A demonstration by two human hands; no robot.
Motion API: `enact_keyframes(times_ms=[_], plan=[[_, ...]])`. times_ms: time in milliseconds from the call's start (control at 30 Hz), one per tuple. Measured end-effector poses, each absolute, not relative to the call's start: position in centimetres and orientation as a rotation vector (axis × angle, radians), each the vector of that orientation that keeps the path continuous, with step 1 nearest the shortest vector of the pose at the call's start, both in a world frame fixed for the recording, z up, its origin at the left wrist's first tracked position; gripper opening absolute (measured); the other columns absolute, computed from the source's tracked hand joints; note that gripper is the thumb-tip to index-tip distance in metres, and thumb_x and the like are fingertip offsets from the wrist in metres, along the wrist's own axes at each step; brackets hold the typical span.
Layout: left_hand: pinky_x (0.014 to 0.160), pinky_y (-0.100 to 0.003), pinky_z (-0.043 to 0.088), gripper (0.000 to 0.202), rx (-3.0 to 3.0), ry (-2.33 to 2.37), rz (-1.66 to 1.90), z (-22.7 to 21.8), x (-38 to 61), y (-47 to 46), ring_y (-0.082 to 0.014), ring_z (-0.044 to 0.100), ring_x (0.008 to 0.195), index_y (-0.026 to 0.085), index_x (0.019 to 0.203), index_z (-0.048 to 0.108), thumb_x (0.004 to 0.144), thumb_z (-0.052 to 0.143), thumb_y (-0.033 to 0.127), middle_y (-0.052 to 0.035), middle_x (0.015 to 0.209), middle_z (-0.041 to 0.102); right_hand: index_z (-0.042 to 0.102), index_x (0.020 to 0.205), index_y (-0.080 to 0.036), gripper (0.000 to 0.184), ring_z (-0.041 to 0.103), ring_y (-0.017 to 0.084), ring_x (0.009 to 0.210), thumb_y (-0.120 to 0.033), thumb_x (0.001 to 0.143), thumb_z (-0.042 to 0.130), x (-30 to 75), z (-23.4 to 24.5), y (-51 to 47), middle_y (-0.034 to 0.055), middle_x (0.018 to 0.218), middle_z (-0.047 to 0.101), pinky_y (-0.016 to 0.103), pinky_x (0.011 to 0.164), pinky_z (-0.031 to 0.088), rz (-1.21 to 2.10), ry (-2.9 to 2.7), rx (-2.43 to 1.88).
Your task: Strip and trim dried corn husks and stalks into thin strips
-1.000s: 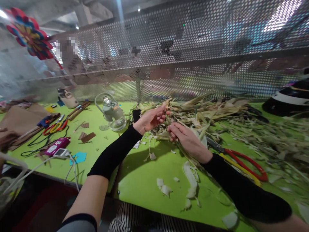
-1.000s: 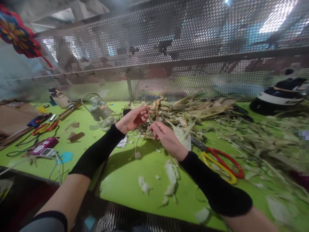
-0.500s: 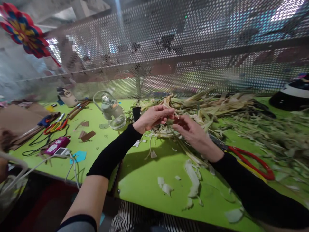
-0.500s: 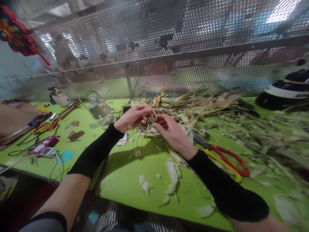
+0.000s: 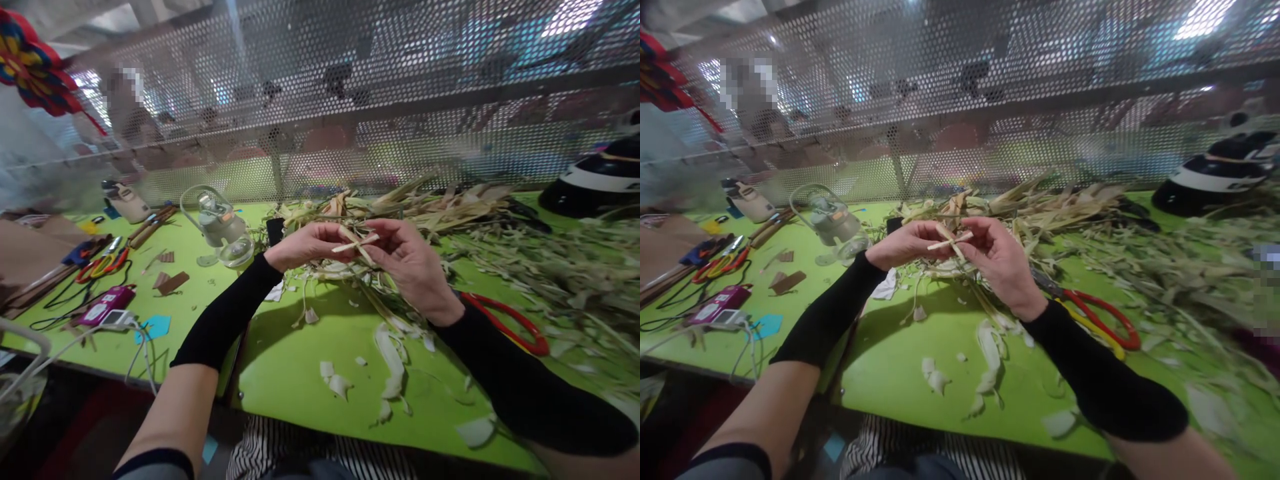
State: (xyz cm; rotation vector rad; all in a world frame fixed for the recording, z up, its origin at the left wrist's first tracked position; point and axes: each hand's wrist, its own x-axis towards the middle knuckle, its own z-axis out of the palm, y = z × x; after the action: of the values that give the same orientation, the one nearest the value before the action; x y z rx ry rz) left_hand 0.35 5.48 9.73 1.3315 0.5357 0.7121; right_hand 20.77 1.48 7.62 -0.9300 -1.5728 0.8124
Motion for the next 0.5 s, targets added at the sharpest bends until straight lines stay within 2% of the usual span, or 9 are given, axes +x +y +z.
enact_keyframes(times_ms=[67, 200, 300, 433, 500], plan=[[0.08, -0.024, 0.055, 0.034, 1.304, 0.528, 0.754, 9.5, 0.4, 5.4, -0.0102, 0.072, 0.08, 0.016, 0.087, 0.079, 0.063, 0.097, 0.032, -0.0023, 0.086, 0.077, 0.069, 0.114, -0.026, 0.047, 0.068, 0.021, 0.086, -0.059, 0.082, 0.078, 21.1, 7.6, 1.6, 0.0043, 0.098, 0.073, 0.038, 0.081, 0.058, 0.781, -1.55, -0.985], [0.073, -0.022, 0.052, 0.031, 1.284, 0.563, 0.831, 8.4, 0.0, 4.7, -0.0092, 0.068, 0.074, 0.016, 0.089, 0.081, 0.068, 0.094, 0.035, -0.0027, 0.083, 0.076, 0.073, 0.105, -0.025, 0.034, 0.064, 0.02, 0.078, -0.055, 0.09, 0.069, 23.1, 7.1, 1.9, 0.0045, 0.092, 0.074, 0.037, 0.073, 0.054, 0.683, -1.658, -1.155], [0.081, -0.025, 0.055, 0.031, 1.241, 0.592, 0.803, 7.0, -0.7, 3.7, -0.0107, 0.07, 0.078, 0.016, 0.089, 0.082, 0.069, 0.094, 0.035, -0.0037, 0.086, 0.077, 0.075, 0.097, -0.025, 0.028, 0.063, 0.02, 0.073, -0.051, 0.089, 0.069, 25.3, 6.7, 2.3, 0.0041, 0.091, 0.075, 0.036, 0.071, 0.052, 0.618, -1.724, -1.266], [0.081, -0.024, 0.056, 0.031, 1.141, 0.639, 0.727, 4.8, -1.1, 2.2, -0.0114, 0.072, 0.082, 0.016, 0.091, 0.08, 0.071, 0.093, 0.037, -0.0065, 0.095, 0.08, 0.072, 0.091, -0.023, 0.014, 0.062, 0.019, 0.077, -0.036, 0.087, 0.069, 28.0, 6.0, 3.9, 0.0046, 0.093, 0.076, 0.036, 0.076, 0.051, 0.425, -1.542, -1.411], [0.077, -0.023, 0.057, 0.033, 1.056, 0.636, 0.694, 3.6, -1.0, 1.5, -0.01, 0.072, 0.077, 0.017, 0.091, 0.079, 0.07, 0.094, 0.038, -0.0053, 0.094, 0.08, 0.07, 0.09, -0.021, 0.01, 0.06, 0.018, 0.078, -0.031, 0.088, 0.067, 29.0, 5.6, 4.7, 0.006, 0.093, 0.075, 0.035, 0.079, 0.049, 0.357, -1.471, -1.455]])
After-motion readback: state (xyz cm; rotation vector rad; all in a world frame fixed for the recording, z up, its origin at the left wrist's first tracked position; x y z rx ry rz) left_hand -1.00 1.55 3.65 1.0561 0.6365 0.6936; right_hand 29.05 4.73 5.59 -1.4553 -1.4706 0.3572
